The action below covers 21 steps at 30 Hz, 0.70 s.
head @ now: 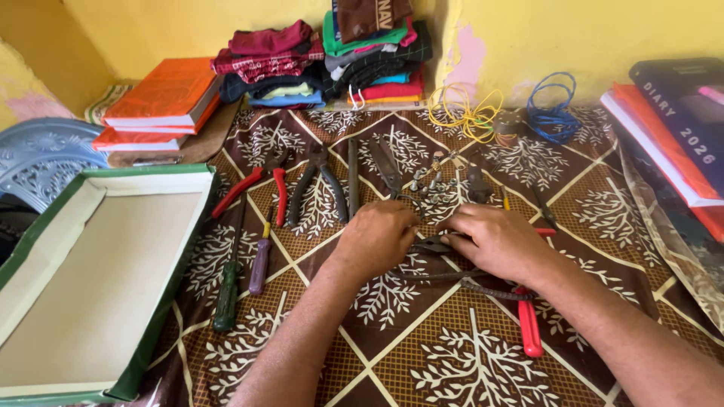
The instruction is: The person arranges various hand tools on a patterned tablecloth. They pick up and place down pliers, screwdrivers, and a wire brush, positioning them in a neat row. The person handles each tool individually, adjusting their placement before moving to the next item.
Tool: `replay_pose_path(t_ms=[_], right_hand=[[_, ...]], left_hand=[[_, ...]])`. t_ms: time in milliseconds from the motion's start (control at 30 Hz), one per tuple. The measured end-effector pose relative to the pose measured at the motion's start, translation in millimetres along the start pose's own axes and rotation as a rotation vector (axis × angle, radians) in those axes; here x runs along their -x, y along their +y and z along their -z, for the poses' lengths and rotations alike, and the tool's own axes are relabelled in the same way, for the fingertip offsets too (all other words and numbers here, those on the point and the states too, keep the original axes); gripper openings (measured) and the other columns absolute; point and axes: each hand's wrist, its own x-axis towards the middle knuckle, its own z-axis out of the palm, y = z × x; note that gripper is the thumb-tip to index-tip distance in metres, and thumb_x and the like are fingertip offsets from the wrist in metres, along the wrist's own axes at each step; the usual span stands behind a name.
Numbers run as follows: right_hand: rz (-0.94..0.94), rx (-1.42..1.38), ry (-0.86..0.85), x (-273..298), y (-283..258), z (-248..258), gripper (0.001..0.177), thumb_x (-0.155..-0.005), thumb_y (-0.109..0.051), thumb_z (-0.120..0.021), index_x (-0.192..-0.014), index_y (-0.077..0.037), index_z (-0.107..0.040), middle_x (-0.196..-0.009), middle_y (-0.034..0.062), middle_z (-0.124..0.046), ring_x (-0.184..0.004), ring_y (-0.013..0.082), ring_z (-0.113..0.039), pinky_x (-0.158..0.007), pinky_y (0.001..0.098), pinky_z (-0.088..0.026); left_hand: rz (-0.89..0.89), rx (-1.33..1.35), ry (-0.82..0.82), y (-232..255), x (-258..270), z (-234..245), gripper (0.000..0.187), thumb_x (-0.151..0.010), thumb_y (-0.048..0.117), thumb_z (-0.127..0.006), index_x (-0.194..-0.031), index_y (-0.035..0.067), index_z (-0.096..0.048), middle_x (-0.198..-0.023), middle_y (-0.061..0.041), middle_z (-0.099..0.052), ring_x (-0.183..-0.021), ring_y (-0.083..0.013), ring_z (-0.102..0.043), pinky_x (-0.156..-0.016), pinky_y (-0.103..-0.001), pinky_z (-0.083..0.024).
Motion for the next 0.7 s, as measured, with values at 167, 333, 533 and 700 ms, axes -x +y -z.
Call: replay_pose_path(t_ms=[167,333,533,700], right_hand=[[-0.037,-0.012,-0.061,-0.5,3.5,0.4,0.03,-0.091,-0.037,-0.069,-0.106,-0.013,-0.075,-0.096,0.0059,-0.071,-0.088,0.0252,-0.072,-0.076,0.0425,-0.059],[-0.106,-0.028,-0.143,-1.3,3.9,11.7,0.031,-0.092,-0.04,-0.067,-0.108,-0.015,-0.075,-0.1,0.0048,-0.072,-0.091,0.0247,-0.072,-0.08,0.0422,-0.059],[-0.189,-0.03,-0.228,0.5,14.0,17.3,0.032,-0.093,-0.036,-0.063,-0.113,-0.015,-0.074,-0.106,0.0067,-0.07,-0.098,0.027,-0.07,-0.086,0.0435,-0.057],[-0.141,-0.056,-0.238,1.5,24.0,18.1,0.031,-0.094,-0.029,-0.061,-0.117,-0.013,-0.074,-0.111,0.0073,-0.071,-0.104,0.0285,-0.069,-0.092,0.0431,-0.056]], left_hand=[[0.023,-0.083,-0.082,13.3,-4.5,-5.3,0.017,-0.091,0.02,-0.066,-0.09,0.007,-0.077,-0.092,-0.013,-0.07,-0.093,-0.0311,-0.068,-0.088,-0.048,-0.054],[0.104,-0.151,-0.188,20.7,-10.5,-9.6,0.022,-0.098,0.023,-0.062,-0.093,0.006,-0.076,-0.094,-0.013,-0.07,-0.093,-0.0284,-0.069,-0.09,-0.046,-0.054],[-0.018,0.02,0.038,11.4,5.5,-18.9,0.024,-0.096,0.024,-0.066,-0.096,0.003,-0.076,-0.107,-0.012,-0.072,-0.104,-0.0282,-0.068,-0.097,-0.044,-0.053],[-0.049,0.051,0.057,8.9,9.8,-18.7,0.028,-0.093,0.028,-0.07,-0.098,0.002,-0.077,-0.118,-0.016,-0.071,-0.114,-0.0311,-0.065,-0.1,-0.045,-0.05]])
